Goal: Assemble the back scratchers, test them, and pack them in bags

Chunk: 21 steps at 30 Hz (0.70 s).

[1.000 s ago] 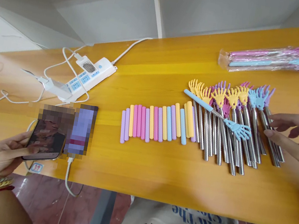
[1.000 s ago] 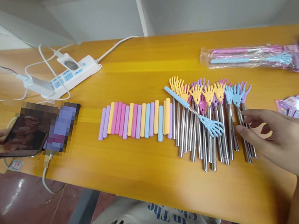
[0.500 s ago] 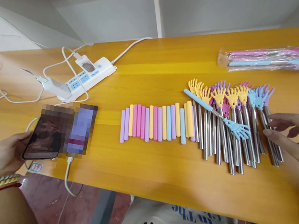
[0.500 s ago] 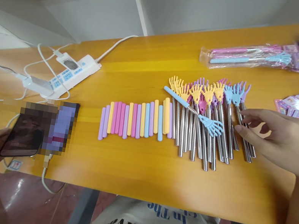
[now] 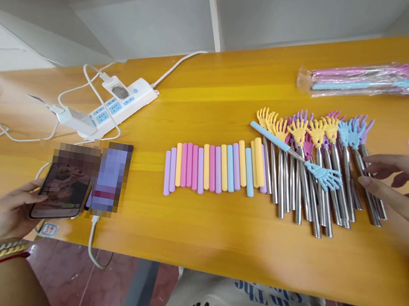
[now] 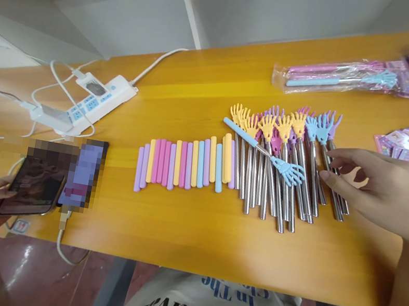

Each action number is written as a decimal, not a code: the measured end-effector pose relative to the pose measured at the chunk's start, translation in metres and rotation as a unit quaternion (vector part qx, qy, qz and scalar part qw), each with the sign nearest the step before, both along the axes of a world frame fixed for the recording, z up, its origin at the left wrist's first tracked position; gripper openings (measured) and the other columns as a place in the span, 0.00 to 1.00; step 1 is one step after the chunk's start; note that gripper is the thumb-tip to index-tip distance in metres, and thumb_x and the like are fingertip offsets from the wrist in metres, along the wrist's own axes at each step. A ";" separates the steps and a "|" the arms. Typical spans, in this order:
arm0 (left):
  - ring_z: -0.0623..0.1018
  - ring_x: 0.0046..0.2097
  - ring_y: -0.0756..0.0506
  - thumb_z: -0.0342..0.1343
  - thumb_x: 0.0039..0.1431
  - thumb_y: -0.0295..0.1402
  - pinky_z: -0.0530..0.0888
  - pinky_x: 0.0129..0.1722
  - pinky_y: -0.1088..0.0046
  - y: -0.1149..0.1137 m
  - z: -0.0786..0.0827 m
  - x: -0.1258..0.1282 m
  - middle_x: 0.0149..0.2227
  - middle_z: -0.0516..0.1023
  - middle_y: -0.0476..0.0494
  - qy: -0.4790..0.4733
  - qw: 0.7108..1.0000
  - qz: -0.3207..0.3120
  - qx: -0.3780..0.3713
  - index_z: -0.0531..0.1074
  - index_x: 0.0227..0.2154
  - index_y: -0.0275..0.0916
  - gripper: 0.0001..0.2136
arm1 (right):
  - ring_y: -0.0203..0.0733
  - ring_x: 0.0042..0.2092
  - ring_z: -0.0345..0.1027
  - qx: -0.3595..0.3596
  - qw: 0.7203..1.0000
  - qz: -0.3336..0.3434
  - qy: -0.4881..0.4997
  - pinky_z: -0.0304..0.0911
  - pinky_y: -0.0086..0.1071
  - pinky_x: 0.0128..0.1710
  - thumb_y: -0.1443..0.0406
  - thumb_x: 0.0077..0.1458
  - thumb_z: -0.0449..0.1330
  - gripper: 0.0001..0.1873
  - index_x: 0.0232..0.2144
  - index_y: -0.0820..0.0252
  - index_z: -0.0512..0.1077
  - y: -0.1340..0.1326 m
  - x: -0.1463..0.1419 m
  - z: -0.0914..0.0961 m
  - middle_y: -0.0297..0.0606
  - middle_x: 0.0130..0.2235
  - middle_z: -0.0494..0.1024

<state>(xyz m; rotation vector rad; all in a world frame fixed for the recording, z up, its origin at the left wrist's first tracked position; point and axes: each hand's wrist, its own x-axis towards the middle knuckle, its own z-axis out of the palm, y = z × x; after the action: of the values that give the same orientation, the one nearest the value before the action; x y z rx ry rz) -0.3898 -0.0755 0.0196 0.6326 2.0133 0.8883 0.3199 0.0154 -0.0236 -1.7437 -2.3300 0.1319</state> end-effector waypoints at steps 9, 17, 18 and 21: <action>0.77 0.39 0.44 0.66 0.32 0.23 0.78 0.37 0.69 -0.013 -0.005 -0.004 0.42 0.78 0.51 -0.041 0.998 0.021 0.034 0.72 0.43 0.46 0.29 | 0.33 0.25 0.67 -0.011 1.000 0.000 -0.002 0.62 0.27 0.24 0.44 0.51 0.50 0.26 0.42 0.53 0.69 0.000 -0.005 0.003 0.30 0.27 0.74; 0.78 0.37 0.44 0.67 0.28 0.24 0.78 0.35 0.72 -0.014 -0.003 0.016 0.43 0.78 0.48 -0.041 0.998 -0.001 0.054 0.74 0.42 0.43 0.29 | 0.32 0.26 0.67 0.006 1.000 0.013 0.000 0.62 0.26 0.24 0.44 0.50 0.52 0.25 0.42 0.53 0.69 0.001 0.000 0.001 0.29 0.28 0.74; 0.78 0.37 0.44 0.67 0.29 0.24 0.78 0.36 0.72 -0.014 -0.004 0.015 0.45 0.78 0.48 -0.037 0.998 -0.004 0.056 0.74 0.42 0.44 0.29 | 0.32 0.26 0.67 0.005 1.000 0.014 0.001 0.62 0.27 0.24 0.44 0.50 0.52 0.25 0.42 0.53 0.69 0.001 0.000 0.001 0.30 0.28 0.74; 0.77 0.40 0.47 0.67 0.30 0.23 0.77 0.39 0.76 -0.013 -0.006 0.013 0.49 0.76 0.50 -0.016 0.998 -0.015 0.051 0.74 0.43 0.44 0.30 | 0.33 0.26 0.67 0.000 1.000 0.009 0.004 0.62 0.27 0.25 0.44 0.50 0.52 0.25 0.42 0.53 0.70 0.000 -0.001 0.002 0.30 0.29 0.74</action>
<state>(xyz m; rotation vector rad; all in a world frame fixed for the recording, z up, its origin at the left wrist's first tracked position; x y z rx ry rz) -0.3769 -0.0886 0.0133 0.6984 1.9343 0.9837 0.3194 0.0155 -0.0217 -1.7205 -2.3404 0.1405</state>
